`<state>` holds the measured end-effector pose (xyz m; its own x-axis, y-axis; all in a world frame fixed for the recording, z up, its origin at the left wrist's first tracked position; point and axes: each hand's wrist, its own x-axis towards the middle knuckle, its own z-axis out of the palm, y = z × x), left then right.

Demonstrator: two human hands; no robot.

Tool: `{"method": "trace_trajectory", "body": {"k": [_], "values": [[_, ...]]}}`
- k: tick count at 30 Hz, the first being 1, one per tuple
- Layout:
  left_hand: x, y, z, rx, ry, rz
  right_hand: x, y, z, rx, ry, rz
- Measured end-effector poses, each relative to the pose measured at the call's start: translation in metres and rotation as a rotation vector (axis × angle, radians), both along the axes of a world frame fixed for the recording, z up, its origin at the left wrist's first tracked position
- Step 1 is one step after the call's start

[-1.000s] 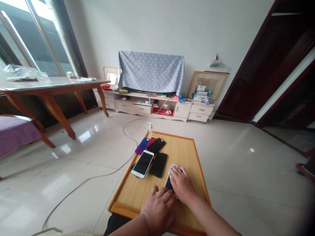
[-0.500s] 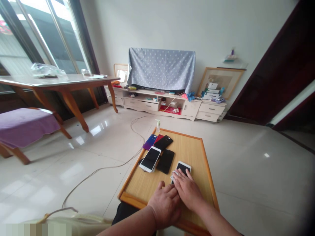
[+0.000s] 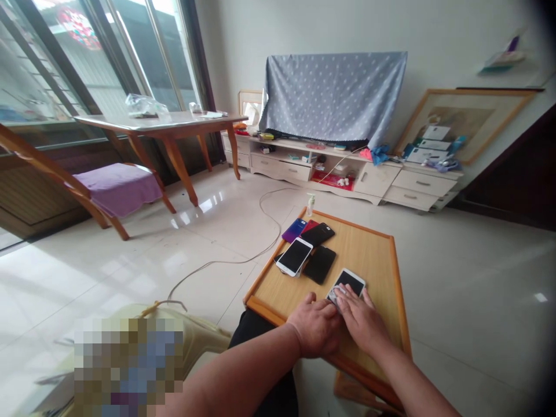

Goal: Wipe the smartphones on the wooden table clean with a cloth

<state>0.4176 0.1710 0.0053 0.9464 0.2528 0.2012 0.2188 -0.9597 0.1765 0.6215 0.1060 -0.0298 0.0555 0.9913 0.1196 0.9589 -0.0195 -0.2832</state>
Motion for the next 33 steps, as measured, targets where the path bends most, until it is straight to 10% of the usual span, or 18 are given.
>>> {"method": "trace_trajectory", "body": {"k": [25, 33], "values": [[0.003, -0.004, -0.001, 0.057, -0.011, 0.03, -0.01, -0.042, -0.007, -0.034, -0.041, -0.044], [0.009, -0.004, 0.013, 0.003, 0.044, 0.038, 0.013, -0.024, 0.011, 0.001, -0.06, -0.253]]}}
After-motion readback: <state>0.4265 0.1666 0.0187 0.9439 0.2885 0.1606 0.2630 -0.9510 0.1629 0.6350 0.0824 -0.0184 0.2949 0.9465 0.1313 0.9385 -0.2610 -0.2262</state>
